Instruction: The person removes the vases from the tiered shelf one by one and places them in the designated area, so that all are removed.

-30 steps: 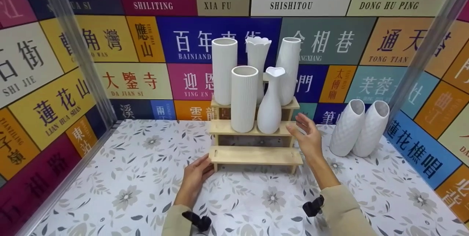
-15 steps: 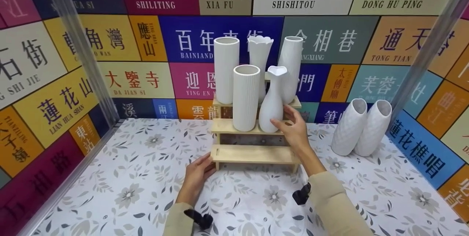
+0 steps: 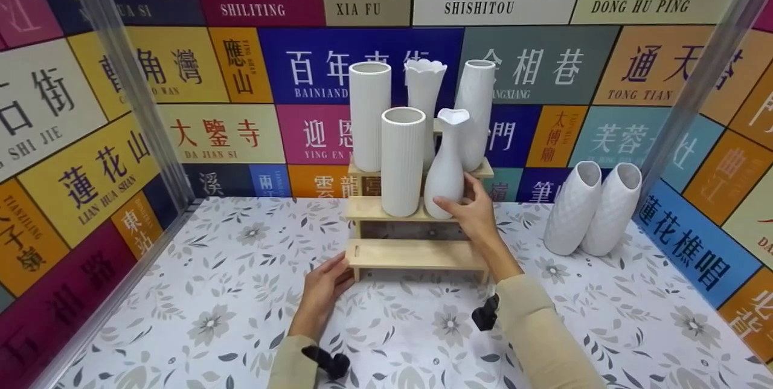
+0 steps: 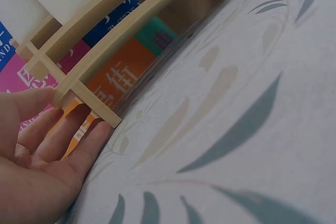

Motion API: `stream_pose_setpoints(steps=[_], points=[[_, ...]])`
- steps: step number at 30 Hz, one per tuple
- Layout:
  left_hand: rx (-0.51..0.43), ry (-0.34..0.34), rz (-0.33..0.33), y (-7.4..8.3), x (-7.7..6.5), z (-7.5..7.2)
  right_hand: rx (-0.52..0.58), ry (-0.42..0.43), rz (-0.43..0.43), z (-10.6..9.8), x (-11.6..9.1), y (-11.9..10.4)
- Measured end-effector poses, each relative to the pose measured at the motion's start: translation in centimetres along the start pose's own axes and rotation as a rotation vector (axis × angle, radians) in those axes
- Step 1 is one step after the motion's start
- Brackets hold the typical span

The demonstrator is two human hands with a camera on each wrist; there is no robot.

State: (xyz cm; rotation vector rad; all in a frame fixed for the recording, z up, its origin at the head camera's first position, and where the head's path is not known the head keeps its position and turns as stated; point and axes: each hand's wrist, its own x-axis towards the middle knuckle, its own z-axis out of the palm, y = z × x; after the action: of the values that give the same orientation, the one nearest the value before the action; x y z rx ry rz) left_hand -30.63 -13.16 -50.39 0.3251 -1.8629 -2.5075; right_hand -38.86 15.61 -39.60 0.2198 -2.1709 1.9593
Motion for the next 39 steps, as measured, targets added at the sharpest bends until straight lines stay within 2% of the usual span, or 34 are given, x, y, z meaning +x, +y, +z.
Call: stream_pose_setpoints(steps=[9,15,23,30,39], points=[[0.005,0.013,0.002,-0.1,-0.1,-0.1,0.003,0.02,0.001,1.0,0.0,0.2],[-0.011,0.009,-0.01,-0.2,-0.1,-0.1,0.009,0.068,0.018,1.2,-0.2,0.1],[-0.013,0.011,-0.011,0.0,-0.1,0.1,-0.043,0.128,-0.013,1.2,-0.3,0.0],[-0.024,0.007,0.03,-0.1,0.1,0.2,-0.1,0.162,-0.031,0.2,-0.6,0.2],[-0.014,0.01,0.004,0.0,0.1,0.2,-0.108,0.185,-0.029,-2.3,-1.3,-0.4]])
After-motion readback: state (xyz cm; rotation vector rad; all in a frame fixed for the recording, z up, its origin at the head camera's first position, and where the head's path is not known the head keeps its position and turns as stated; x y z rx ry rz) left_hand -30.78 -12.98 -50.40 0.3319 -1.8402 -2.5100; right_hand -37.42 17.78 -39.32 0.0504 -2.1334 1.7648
